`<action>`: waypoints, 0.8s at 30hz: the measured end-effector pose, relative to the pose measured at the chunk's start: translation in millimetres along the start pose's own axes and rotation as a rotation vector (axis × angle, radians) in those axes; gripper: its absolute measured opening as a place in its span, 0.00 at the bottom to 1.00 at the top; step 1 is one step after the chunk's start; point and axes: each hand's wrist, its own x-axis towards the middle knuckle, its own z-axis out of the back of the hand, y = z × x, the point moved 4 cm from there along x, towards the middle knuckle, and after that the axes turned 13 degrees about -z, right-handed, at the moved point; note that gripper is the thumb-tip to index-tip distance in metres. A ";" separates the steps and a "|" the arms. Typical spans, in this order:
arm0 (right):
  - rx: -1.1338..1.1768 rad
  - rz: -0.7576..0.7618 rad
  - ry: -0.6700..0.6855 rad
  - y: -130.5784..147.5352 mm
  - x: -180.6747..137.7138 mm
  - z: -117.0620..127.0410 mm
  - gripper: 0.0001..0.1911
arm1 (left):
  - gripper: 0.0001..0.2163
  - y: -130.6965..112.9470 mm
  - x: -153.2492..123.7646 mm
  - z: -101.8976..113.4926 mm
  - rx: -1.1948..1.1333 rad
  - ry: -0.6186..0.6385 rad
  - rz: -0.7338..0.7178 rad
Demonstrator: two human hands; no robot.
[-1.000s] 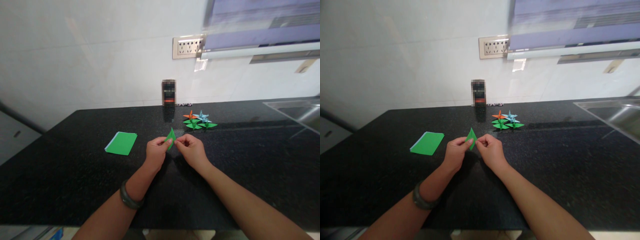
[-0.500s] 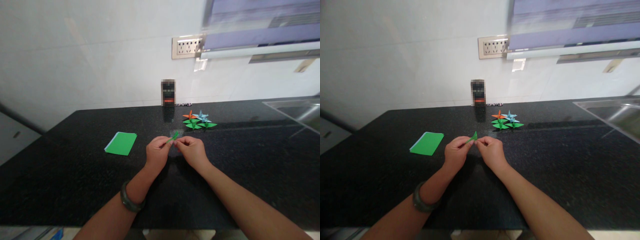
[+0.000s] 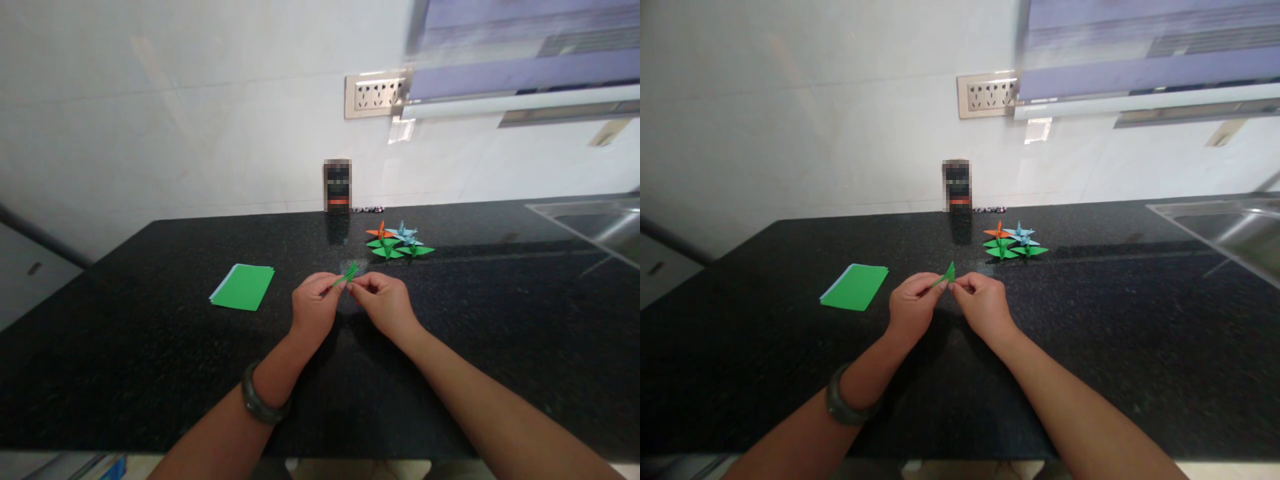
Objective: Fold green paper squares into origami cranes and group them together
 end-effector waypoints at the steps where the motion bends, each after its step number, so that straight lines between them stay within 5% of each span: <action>1: 0.004 0.015 -0.005 0.0 0.0 -0.3 0.08 | 0.05 0.0 0.6 -0.1 0.000 0.002 0.015; 9: -0.048 0.098 0.006 -1.9 1.3 -1.7 0.09 | 0.07 10.4 -1.9 -5.2 -0.014 0.089 0.245; 19: -0.220 0.057 -0.138 4.4 -0.4 2.8 0.10 | 0.07 -1.2 -3.2 -12.3 0.159 0.222 0.048; 24: -0.207 0.132 -0.074 8.5 -3.0 0.2 0.08 | 0.08 8.1 -3.8 -10.2 0.132 0.191 0.173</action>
